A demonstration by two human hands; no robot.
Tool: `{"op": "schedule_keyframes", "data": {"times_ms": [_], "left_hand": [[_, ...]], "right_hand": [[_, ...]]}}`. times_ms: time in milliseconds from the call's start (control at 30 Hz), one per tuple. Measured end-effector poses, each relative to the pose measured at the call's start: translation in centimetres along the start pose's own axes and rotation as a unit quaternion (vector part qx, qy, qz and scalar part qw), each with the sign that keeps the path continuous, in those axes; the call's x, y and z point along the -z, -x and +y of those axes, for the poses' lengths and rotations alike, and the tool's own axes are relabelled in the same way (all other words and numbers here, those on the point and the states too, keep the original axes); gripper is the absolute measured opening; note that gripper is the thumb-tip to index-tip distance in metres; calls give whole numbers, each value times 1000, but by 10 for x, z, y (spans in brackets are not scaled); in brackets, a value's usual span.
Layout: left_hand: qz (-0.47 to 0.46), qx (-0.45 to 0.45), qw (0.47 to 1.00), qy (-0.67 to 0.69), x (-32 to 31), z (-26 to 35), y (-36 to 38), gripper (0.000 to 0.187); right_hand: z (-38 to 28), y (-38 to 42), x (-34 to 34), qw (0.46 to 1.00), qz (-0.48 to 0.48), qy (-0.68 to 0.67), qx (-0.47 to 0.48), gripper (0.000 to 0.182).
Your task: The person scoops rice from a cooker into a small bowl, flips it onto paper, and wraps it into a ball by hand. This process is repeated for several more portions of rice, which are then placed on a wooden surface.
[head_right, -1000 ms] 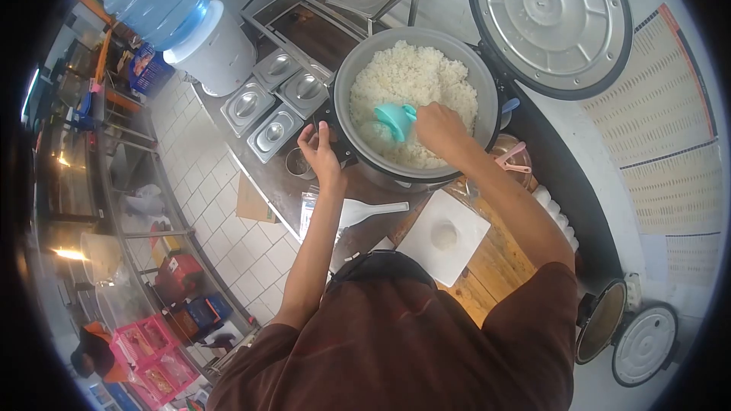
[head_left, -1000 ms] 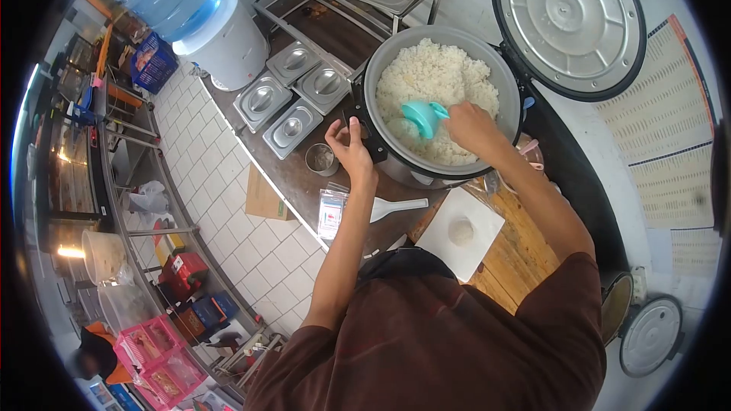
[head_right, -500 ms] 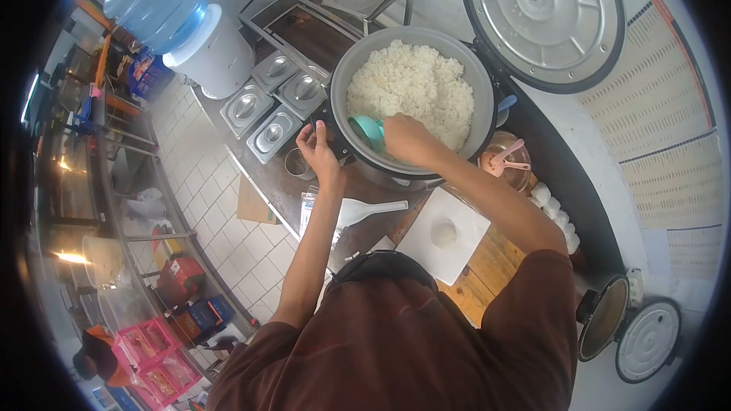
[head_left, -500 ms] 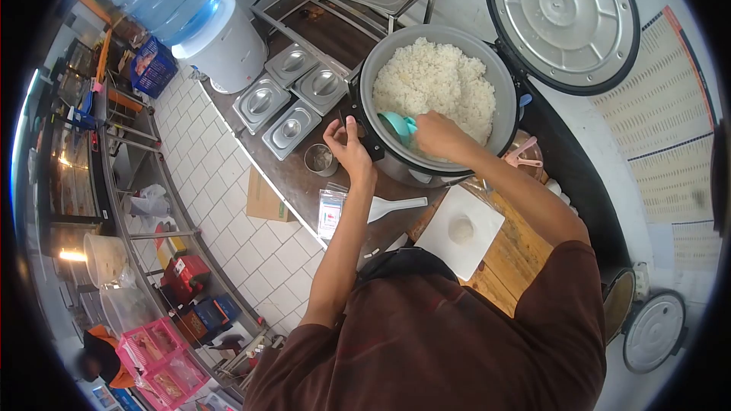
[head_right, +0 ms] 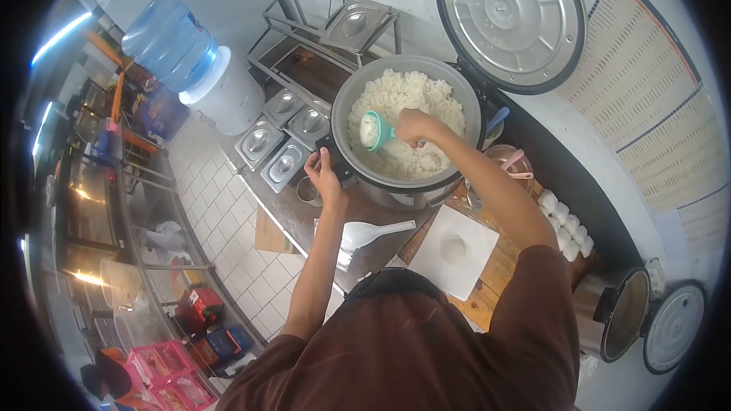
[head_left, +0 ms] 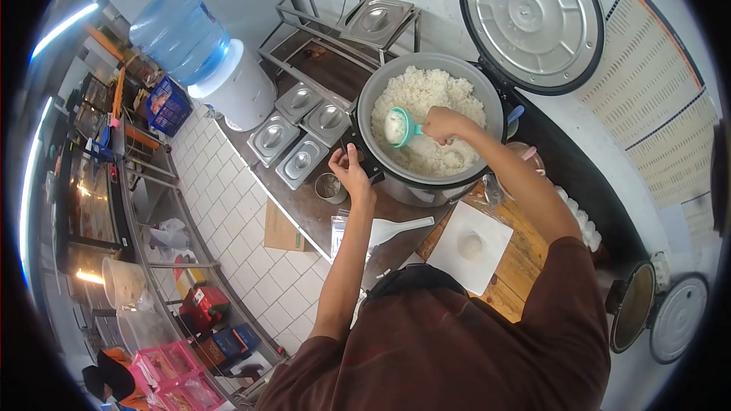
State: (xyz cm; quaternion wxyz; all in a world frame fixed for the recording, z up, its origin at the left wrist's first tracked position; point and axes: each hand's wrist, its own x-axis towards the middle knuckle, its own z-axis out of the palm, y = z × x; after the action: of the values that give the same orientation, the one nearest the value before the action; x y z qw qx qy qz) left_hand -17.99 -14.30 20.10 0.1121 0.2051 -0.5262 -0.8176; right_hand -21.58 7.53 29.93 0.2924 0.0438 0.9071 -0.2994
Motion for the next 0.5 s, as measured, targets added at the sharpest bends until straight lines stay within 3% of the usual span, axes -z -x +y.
{"op": "schedule_keyframes", "data": {"times_ms": [33,67,133,233,367,433,467,500], "left_hand": [[-2,8,1000,8,-1,2,1,44],[-6,17,1000,14,-2,3,1,44],[-1,12,1000,7,-2,3,-1,43],[0,1,1000,-5,-2,-3,-5,42],[-12,-13,1000,-3,0,-2,-4,41],[-9,-5,1000,21,-1,-7,-5,41],[-13,-2,1000,20,2,-5,-3,41],[-14,4,1000,0,4,-2,-2,42]], "right_hand": [[-12,-1,-5,994,43,99,-34,20],[-16,-5,-16,994,40,97,-32,20],[-20,-6,-46,959,209,155,108,19],[-27,-7,-71,955,210,160,132,20],[-21,0,-58,956,171,161,175,21],[-9,3,-35,985,47,147,74,24],[9,2,-29,986,48,145,69,24],[27,-1,-21,997,-24,35,62,26]]}}
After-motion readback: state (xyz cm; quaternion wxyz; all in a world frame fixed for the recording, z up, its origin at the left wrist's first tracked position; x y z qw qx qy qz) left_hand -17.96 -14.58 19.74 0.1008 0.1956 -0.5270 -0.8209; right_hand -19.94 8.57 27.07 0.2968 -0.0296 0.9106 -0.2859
